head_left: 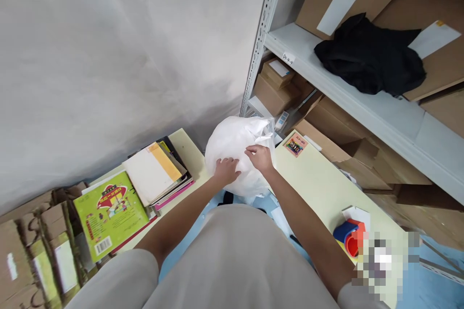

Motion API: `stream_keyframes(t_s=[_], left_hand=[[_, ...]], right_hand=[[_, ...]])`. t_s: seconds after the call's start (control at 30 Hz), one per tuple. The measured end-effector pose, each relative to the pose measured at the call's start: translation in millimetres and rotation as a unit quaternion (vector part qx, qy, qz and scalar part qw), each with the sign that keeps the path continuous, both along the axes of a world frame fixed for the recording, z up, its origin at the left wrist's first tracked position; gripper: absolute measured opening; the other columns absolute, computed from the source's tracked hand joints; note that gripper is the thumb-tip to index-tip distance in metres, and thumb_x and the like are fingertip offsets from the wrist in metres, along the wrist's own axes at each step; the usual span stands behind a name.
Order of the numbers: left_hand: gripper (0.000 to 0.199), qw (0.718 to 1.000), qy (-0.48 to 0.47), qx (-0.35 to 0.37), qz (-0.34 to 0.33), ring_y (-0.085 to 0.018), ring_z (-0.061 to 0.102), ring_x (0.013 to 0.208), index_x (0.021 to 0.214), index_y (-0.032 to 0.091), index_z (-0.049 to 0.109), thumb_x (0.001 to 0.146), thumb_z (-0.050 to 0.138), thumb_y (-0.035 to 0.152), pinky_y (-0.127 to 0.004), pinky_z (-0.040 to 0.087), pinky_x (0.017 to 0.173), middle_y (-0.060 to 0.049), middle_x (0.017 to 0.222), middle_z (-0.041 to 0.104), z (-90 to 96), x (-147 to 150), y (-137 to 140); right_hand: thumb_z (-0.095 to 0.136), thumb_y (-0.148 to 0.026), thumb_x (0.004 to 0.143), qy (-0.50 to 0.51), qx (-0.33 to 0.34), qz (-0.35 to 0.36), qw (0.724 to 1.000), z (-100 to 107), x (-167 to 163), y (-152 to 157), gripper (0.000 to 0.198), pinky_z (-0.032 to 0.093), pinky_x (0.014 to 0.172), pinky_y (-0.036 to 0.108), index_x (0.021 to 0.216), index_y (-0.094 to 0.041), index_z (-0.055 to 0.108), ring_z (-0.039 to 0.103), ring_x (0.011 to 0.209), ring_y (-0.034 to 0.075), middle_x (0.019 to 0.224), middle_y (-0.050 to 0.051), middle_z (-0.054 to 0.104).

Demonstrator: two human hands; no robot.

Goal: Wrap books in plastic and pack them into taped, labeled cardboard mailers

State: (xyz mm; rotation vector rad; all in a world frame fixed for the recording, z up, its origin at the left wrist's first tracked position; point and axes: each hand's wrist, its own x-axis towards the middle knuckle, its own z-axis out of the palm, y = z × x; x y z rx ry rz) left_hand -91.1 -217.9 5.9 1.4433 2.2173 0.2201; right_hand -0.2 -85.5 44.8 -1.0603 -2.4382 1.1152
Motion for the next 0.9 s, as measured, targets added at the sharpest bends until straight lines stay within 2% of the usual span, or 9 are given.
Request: stream_keyframes(t_s=[0.17, 0.3, 0.4, 0.5, 0.6, 0.67, 0.73, 0.83, 0.9], left_hand=[[0.034, 0.999, 0.031, -0.006, 0.012, -0.032, 0.049, 0.114, 0.112, 0.023, 0.06, 0.089, 0.042, 0.04, -0.058, 0.024, 0.102, -0.013, 0.116, 0.061, 1.0, -5, 4], [0.028, 0.997, 0.051, -0.055, 0.002, -0.033, 0.046, 0.118, 0.109, 0.022, 0.062, 0.086, 0.047, 0.03, -0.06, 0.023, 0.102, -0.014, 0.12, 0.059, 2.2, -11, 11], [0.03, 0.997, 0.042, -0.07, -0.004, -0.035, 0.046, 0.119, 0.108, 0.02, 0.063, 0.081, 0.053, 0.029, -0.063, 0.025, 0.1, -0.016, 0.121, 0.059, 4.1, -17, 13], [0.051, 0.996, 0.002, -0.085, -0.016, -0.038, 0.045, 0.122, 0.12, 0.021, 0.057, 0.074, 0.061, 0.042, -0.058, 0.034, 0.097, -0.017, 0.129, 0.055, 11.0, -24, 17], [0.07, 0.997, -0.075, -0.004, 0.023, -0.032, 0.043, 0.128, 0.14, 0.019, 0.036, 0.078, 0.055, 0.044, -0.044, 0.04, 0.099, -0.017, 0.143, 0.041, 25.3, -24, 30], [0.066, 0.988, -0.101, 0.105, 0.059, -0.028, 0.038, 0.134, 0.144, 0.019, 0.029, 0.084, 0.049, 0.039, -0.04, 0.036, 0.104, -0.015, 0.15, 0.032, 36.0, -21, 43], [0.061, 0.974, -0.108, 0.176, 0.09, -0.029, 0.031, 0.138, 0.143, 0.02, 0.032, 0.087, 0.046, 0.039, -0.042, 0.031, 0.108, -0.012, 0.153, 0.027, 43.6, -21, 56], [0.055, 0.963, -0.153, 0.185, 0.12, -0.026, 0.029, 0.139, 0.14, 0.017, 0.039, 0.092, 0.035, 0.043, -0.042, 0.026, 0.112, -0.011, 0.149, 0.035, 43.2, -28, 70], [0.053, 0.962, -0.195, 0.165, 0.097, -0.022, 0.035, 0.136, 0.136, 0.016, 0.044, 0.095, 0.026, 0.043, -0.037, 0.025, 0.113, -0.01, 0.145, 0.043, 35.7, -36, 73]], right_hand=[[0.067, -0.033, 0.064, 0.131, -0.205, -0.082, 0.966, 0, -1, 0, 0.016, 0.051, 0.073, 0.033, 0.071, -0.019, 0.064, 0.062, 0.071, 0.017, 0.073, 0.002, 0.068], [0.067, -0.033, 0.061, 0.204, -0.319, -0.106, 0.919, 0, 0, 1, 0.03, 0.05, 0.068, 0.029, 0.087, -0.022, 0.056, 0.057, 0.067, 0.012, 0.069, -0.005, 0.058], [0.059, -0.03, 0.065, 0.201, -0.314, -0.084, 0.924, 3, 5, 5, 0.033, 0.046, 0.062, 0.024, 0.097, -0.025, 0.053, 0.053, 0.062, 0.01, 0.068, -0.007, 0.051], [0.054, -0.025, 0.069, 0.166, -0.253, -0.031, 0.953, 0, 10, 4, 0.028, 0.044, 0.062, 0.024, 0.096, -0.023, 0.058, 0.051, 0.062, 0.01, 0.068, -0.006, 0.051], [0.054, -0.021, 0.07, 0.123, -0.218, 0.049, 0.967, -8, 12, -3, 0.016, 0.045, 0.069, 0.027, 0.083, -0.019, 0.062, 0.053, 0.067, 0.012, 0.07, -0.003, 0.057], [0.055, -0.02, 0.069, 0.109, -0.219, 0.09, 0.966, -11, 12, -8, 0.007, 0.045, 0.072, 0.029, 0.073, -0.018, 0.06, 0.054, 0.068, 0.013, 0.068, -0.003, 0.058], [0.055, -0.02, 0.066, 0.117, -0.228, 0.112, 0.96, -9, 13, -10, 0.003, 0.043, 0.071, 0.029, 0.066, -0.019, 0.057, 0.053, 0.066, 0.013, 0.066, -0.003, 0.057], [0.053, -0.02, 0.061, 0.164, -0.26, 0.106, 0.946, 5, 17, -3, 0.004, 0.04, 0.064, 0.026, 0.064, -0.02, 0.055, 0.048, 0.061, 0.012, 0.064, -0.003, 0.053], [0.051, -0.02, 0.057, 0.197, -0.296, 0.068, 0.932, 18, 19, 5, 0.005, 0.035, 0.057, 0.025, 0.062, -0.021, 0.052, 0.041, 0.056, 0.011, 0.059, -0.004, 0.047]])
